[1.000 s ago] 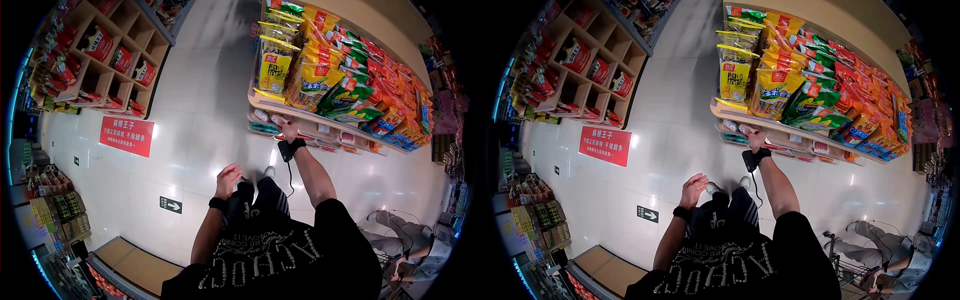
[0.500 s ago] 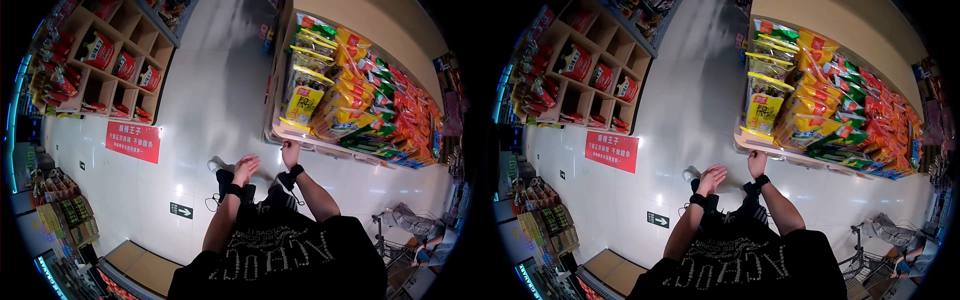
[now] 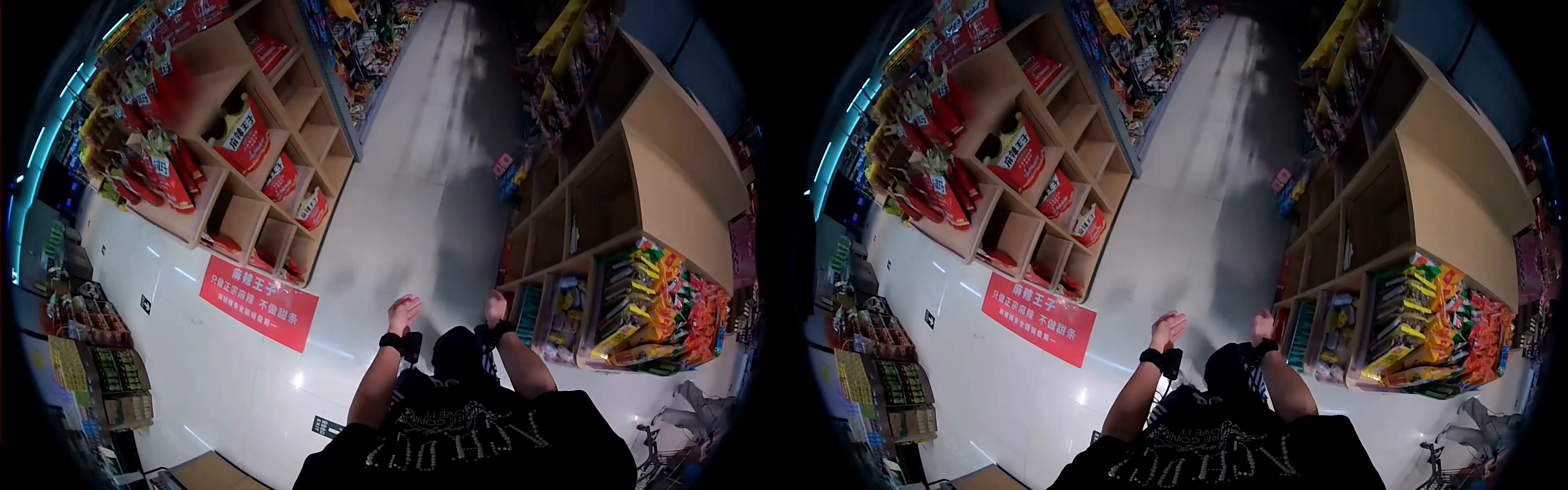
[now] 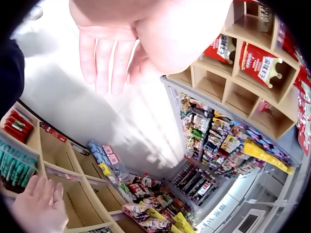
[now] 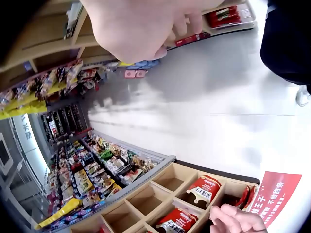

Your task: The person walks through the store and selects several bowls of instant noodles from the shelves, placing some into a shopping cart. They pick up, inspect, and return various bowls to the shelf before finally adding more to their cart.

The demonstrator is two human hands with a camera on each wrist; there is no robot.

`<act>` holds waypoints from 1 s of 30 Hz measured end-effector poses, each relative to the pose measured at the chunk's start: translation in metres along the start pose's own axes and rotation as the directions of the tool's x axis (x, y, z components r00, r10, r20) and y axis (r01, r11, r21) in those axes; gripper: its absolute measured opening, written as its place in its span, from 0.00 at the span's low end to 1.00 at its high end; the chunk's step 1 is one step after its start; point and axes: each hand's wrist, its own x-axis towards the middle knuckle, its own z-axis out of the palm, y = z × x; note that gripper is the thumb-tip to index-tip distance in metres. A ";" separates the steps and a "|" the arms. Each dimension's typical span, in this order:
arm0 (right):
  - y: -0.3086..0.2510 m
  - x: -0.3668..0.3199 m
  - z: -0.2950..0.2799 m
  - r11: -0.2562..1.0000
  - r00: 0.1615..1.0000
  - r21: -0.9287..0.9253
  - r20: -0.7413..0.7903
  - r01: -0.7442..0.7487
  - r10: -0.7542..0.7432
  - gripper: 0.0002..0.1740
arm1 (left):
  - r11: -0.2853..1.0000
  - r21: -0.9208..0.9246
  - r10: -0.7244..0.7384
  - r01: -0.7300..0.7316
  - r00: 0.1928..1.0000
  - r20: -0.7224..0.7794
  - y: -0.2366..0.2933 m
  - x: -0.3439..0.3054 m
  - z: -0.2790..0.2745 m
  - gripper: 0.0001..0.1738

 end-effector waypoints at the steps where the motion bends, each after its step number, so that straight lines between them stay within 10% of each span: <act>1: -0.032 0.009 0.015 0.985 0.990 0.171 0.137 0.003 -0.027 0.16 | 1.000 -0.002 -0.001 0.001 1.000 0.003 0.019 0.021 0.002 0.15; 10: -0.206 0.307 0.187 0.997 0.999 0.065 -0.043 -0.030 0.033 0.15 | 0.994 0.076 0.083 -0.079 0.996 -0.044 0.243 0.282 0.111 0.11; 15: -0.260 0.530 0.233 0.985 0.980 0.162 -0.178 -0.061 0.090 0.15 | 0.962 0.274 0.014 0.003 0.998 -0.059 0.369 0.418 0.260 0.11; 20: -0.415 0.676 0.267 0.952 0.979 0.235 -0.011 -0.195 0.203 0.11 | 0.984 0.112 0.108 -0.135 0.969 0.221 0.509 0.503 0.402 0.07; 30: -0.554 1.064 0.364 0.905 0.945 0.293 0.197 -0.310 0.260 0.08 | 0.982 -0.060 0.187 -0.177 0.950 0.249 0.707 0.869 0.558 0.07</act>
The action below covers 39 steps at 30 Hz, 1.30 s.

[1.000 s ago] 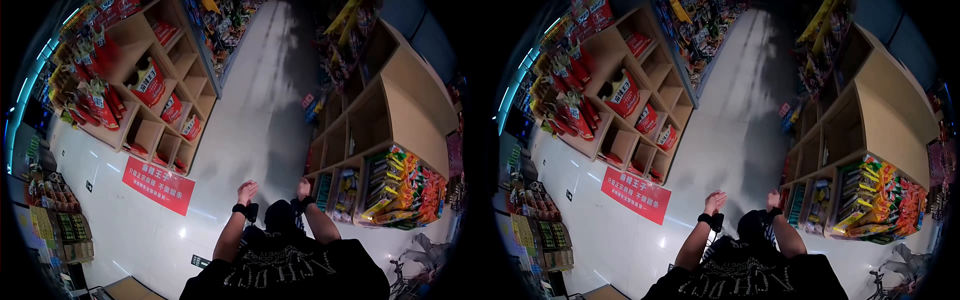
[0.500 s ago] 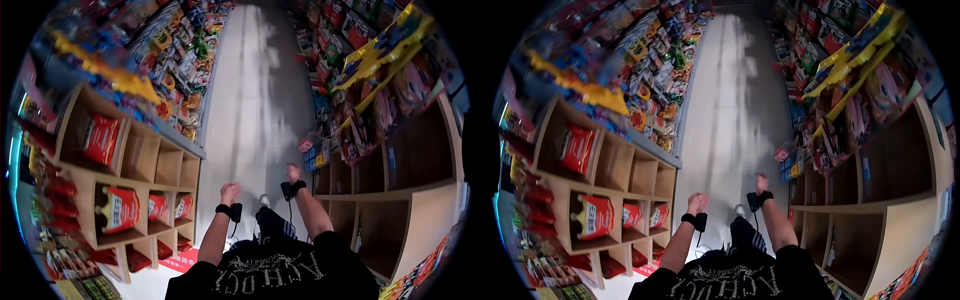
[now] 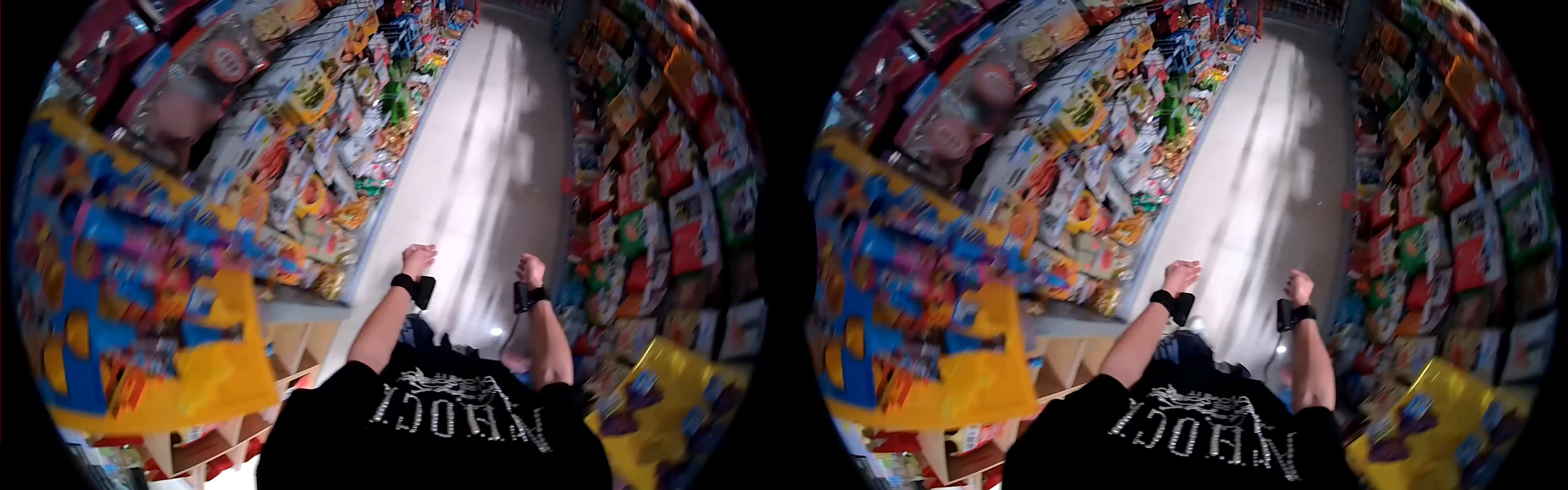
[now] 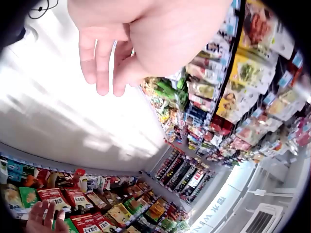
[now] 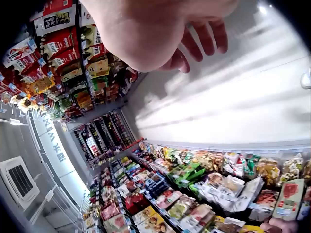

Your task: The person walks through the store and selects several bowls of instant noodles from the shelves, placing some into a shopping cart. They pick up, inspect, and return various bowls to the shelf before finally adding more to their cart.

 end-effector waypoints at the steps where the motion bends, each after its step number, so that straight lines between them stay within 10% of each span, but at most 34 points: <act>1: -0.047 -0.004 0.017 0.998 0.994 -0.053 -0.099 0.044 -0.049 0.09 | 0.994 0.105 -0.004 0.015 0.995 -0.099 0.021 0.022 0.043 0.07; 13: -0.269 0.402 -0.040 0.961 0.948 0.269 -0.318 0.059 0.030 0.06 | 0.941 0.310 -0.141 0.134 0.990 0.001 0.131 0.430 0.331 0.08; 23: -0.576 0.678 0.043 0.955 0.905 -0.078 -0.306 0.285 -0.295 0.06 | 0.963 0.259 -0.043 0.073 0.992 -0.119 0.231 0.726 0.541 0.15; 31: -0.747 0.926 0.020 0.988 0.912 0.019 -0.388 0.153 -0.134 0.11 | 0.940 0.285 -0.103 0.189 0.951 -0.291 0.213 1.051 0.685 0.11; 33: -0.784 1.003 -0.008 0.951 0.835 -0.068 -0.464 0.300 -0.296 0.11 | 0.979 0.122 -0.177 0.165 0.979 0.100 0.195 1.159 0.709 0.13; 35: -0.803 1.080 -0.064 0.956 0.943 0.125 -0.237 0.267 -0.233 0.10 | 0.940 0.293 -0.175 0.175 0.984 -0.027 0.213 1.195 0.795 0.13; 39: -0.893 1.150 -0.051 0.957 0.885 0.227 -0.462 0.179 -0.056 0.09 | 0.905 0.375 -0.157 0.201 0.977 -0.144 0.212 1.300 0.915 0.15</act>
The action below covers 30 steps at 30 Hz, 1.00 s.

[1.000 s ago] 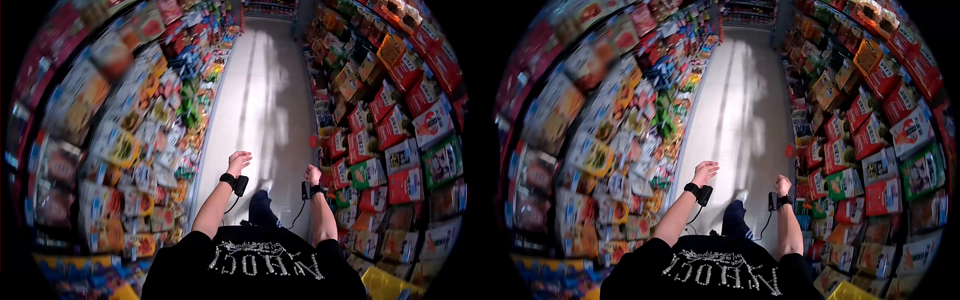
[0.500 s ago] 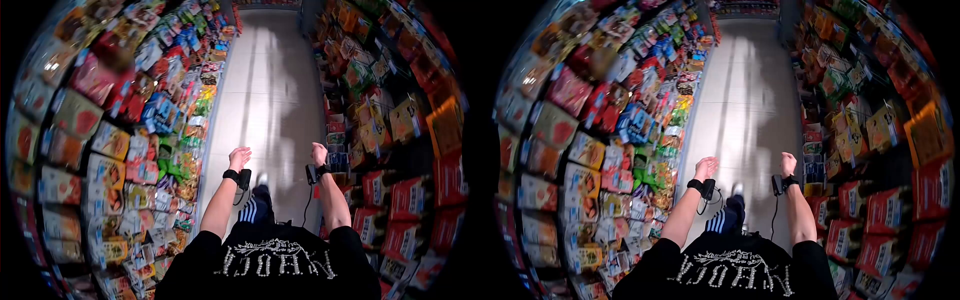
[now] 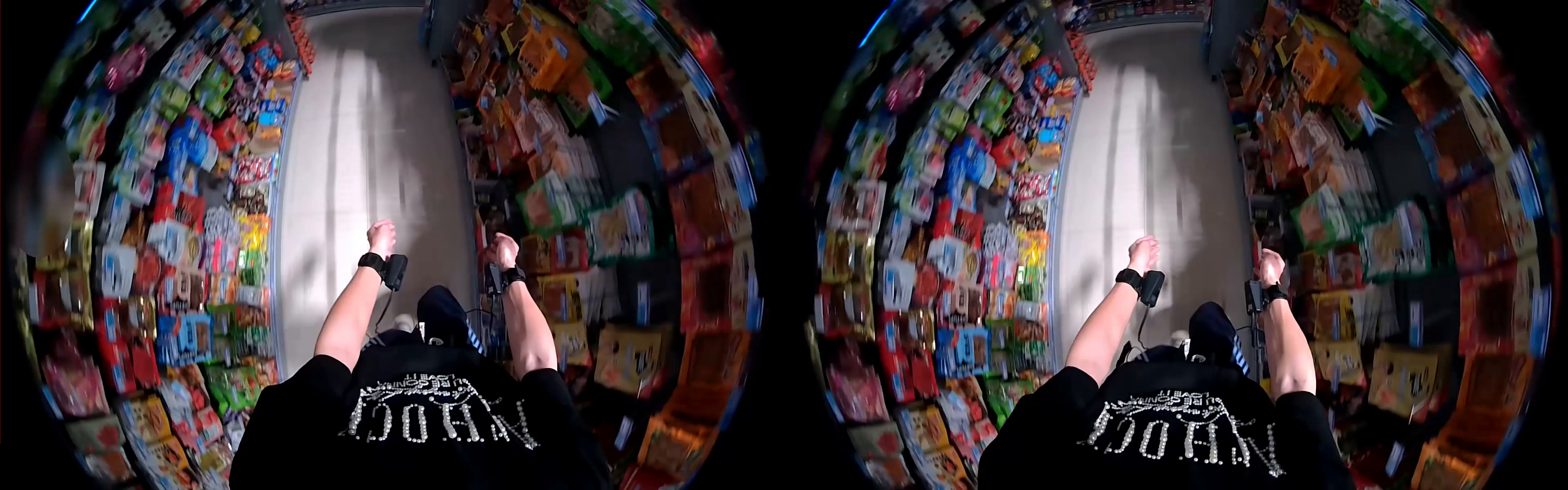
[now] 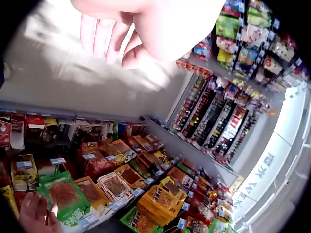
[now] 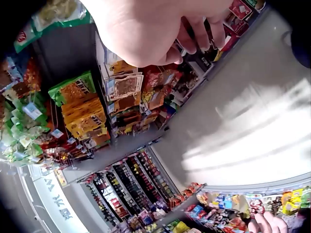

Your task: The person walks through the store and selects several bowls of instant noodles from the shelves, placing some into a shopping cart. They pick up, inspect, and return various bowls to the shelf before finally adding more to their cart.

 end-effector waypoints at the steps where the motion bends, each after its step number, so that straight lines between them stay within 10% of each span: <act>1: -0.005 0.032 0.012 0.999 0.998 0.004 0.052 -0.045 0.045 0.09 | 1.000 0.019 -0.021 0.021 1.000 -0.009 0.012 0.032 0.021 0.14; 10: -0.118 0.354 0.245 0.994 0.990 -0.085 0.128 0.067 -0.056 0.08 | 0.986 0.137 -0.092 0.091 0.996 0.002 0.182 0.297 0.154 0.18; 19: -0.241 0.523 0.591 0.929 0.951 -0.355 0.309 0.107 0.008 0.12 | 0.962 -0.269 -0.075 0.040 0.990 -0.120 0.382 0.547 0.183 0.19; 26: -0.294 0.716 0.767 0.985 0.945 -0.171 0.322 -0.005 0.060 0.11 | 0.983 -0.152 -0.118 0.107 0.991 -0.069 0.565 0.836 0.213 0.14; 30: -0.388 0.772 0.866 0.995 0.977 -0.068 0.195 -0.072 0.084 0.10 | 0.990 -0.133 -0.040 0.040 0.999 0.005 0.720 0.892 0.314 0.20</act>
